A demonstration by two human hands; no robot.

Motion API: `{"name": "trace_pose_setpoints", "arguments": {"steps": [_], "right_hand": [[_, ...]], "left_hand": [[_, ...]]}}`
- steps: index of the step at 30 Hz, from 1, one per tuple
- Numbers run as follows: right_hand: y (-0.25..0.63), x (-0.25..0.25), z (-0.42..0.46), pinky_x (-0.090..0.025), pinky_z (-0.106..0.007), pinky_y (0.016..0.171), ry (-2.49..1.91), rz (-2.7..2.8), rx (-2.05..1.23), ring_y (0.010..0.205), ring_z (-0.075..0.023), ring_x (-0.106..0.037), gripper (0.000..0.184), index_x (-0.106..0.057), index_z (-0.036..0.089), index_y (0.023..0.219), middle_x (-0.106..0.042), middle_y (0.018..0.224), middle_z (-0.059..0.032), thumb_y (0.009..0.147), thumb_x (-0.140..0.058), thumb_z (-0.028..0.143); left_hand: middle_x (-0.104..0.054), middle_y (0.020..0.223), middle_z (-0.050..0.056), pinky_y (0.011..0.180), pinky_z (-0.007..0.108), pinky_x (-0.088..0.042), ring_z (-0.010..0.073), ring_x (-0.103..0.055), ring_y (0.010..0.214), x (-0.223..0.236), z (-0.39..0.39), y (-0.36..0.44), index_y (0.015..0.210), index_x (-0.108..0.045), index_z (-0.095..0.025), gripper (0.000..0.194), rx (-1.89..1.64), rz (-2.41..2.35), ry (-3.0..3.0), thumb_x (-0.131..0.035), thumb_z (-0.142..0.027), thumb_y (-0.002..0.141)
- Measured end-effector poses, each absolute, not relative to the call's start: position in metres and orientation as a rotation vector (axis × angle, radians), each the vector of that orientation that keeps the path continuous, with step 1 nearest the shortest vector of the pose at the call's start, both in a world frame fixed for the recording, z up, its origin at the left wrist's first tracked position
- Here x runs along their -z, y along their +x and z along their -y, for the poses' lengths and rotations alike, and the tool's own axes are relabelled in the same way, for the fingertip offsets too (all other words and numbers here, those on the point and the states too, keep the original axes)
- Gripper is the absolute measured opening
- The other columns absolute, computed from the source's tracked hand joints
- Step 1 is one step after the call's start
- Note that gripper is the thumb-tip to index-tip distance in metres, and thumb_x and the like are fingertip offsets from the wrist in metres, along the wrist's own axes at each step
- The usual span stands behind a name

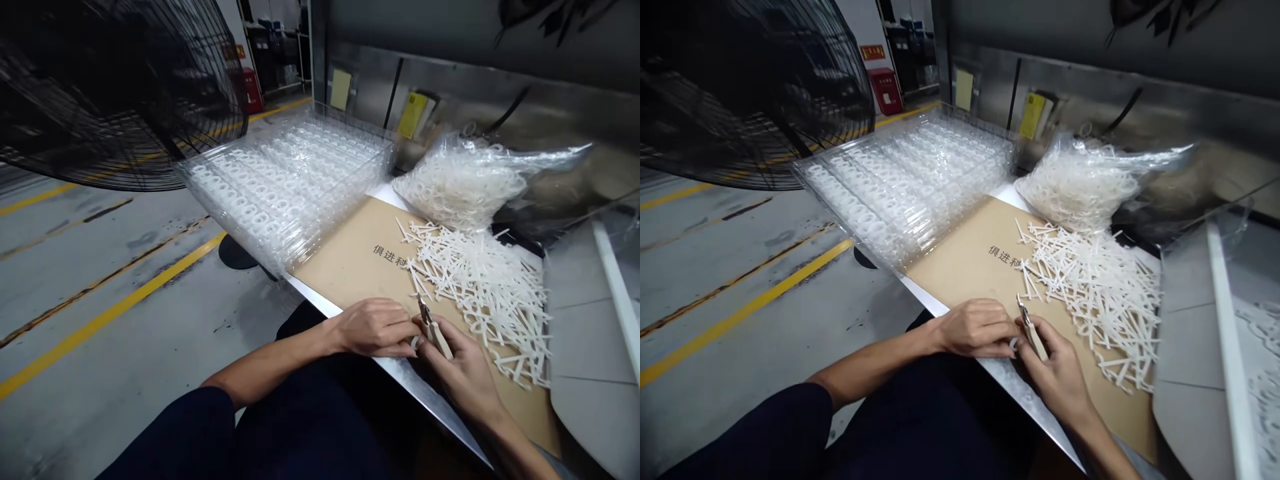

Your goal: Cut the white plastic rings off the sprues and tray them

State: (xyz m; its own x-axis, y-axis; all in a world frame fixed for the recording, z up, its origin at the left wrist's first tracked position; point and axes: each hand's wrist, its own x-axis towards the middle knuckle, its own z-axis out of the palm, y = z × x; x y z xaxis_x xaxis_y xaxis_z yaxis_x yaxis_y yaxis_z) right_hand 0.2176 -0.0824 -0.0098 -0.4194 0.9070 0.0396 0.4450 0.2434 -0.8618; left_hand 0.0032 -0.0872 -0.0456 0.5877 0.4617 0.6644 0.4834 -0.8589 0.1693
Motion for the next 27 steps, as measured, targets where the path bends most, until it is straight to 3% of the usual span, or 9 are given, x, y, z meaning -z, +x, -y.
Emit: {"name": "trace_pose_setpoints", "arguments": {"steps": [7, 13, 21, 27], "right_hand": [[0.232, 0.029, 0.078, -0.064, -0.034, 0.083, -1.006, 2.069, -0.683, 0.095, -0.0269, -0.079, 0.025, -0.068, 0.022, 0.117, -0.080, 0.106, -0.0093, 0.094, -0.067, 0.030], [0.238, 0.027, 0.073, -0.066, -0.034, 0.088, -0.594, 2.291, -0.435, 0.103, -0.0284, -0.080, 0.042, -0.062, 0.027, 0.131, -0.079, 0.114, -0.0100, 0.091, -0.065, 0.015], [0.231, 0.018, 0.078, -0.068, -0.031, 0.075, -0.658, 2.284, -0.524, 0.087, -0.0283, -0.082, 0.031, -0.068, 0.026, 0.120, -0.082, 0.104, -0.0085, 0.089, -0.067, 0.019], [0.230, 0.024, 0.083, -0.066, -0.033, 0.074, -0.907, 2.055, -0.839, 0.083, -0.0290, -0.080, 0.022, -0.074, 0.024, 0.109, -0.081, 0.096, -0.0085, 0.089, -0.071, 0.033]], "left_hand": [[-0.073, 0.079, 0.007, 0.070, 0.027, -0.054, 0.0151, -0.066, 0.071, 0.049, 0.080, -0.002, 0.100, -0.069, -0.010, 0.035, 1.583, 1.122, -2.858, -0.064, -0.045, 0.099], [-0.074, 0.082, 0.008, 0.071, 0.023, -0.055, 0.0137, -0.068, 0.071, 0.055, 0.077, -0.006, 0.102, -0.071, -0.011, 0.032, 1.646, 1.176, -3.135, -0.073, -0.041, 0.093], [-0.075, 0.084, 0.009, 0.070, 0.022, -0.055, 0.0134, -0.068, 0.071, 0.054, 0.076, -0.008, 0.103, -0.072, -0.009, 0.031, 1.675, 1.079, -3.147, -0.072, -0.039, 0.093], [-0.073, 0.082, 0.008, 0.072, 0.027, -0.055, 0.0164, -0.069, 0.074, 0.061, 0.075, -0.003, 0.102, -0.072, -0.011, 0.033, 1.369, 0.966, -2.925, -0.068, -0.044, 0.097]]}}
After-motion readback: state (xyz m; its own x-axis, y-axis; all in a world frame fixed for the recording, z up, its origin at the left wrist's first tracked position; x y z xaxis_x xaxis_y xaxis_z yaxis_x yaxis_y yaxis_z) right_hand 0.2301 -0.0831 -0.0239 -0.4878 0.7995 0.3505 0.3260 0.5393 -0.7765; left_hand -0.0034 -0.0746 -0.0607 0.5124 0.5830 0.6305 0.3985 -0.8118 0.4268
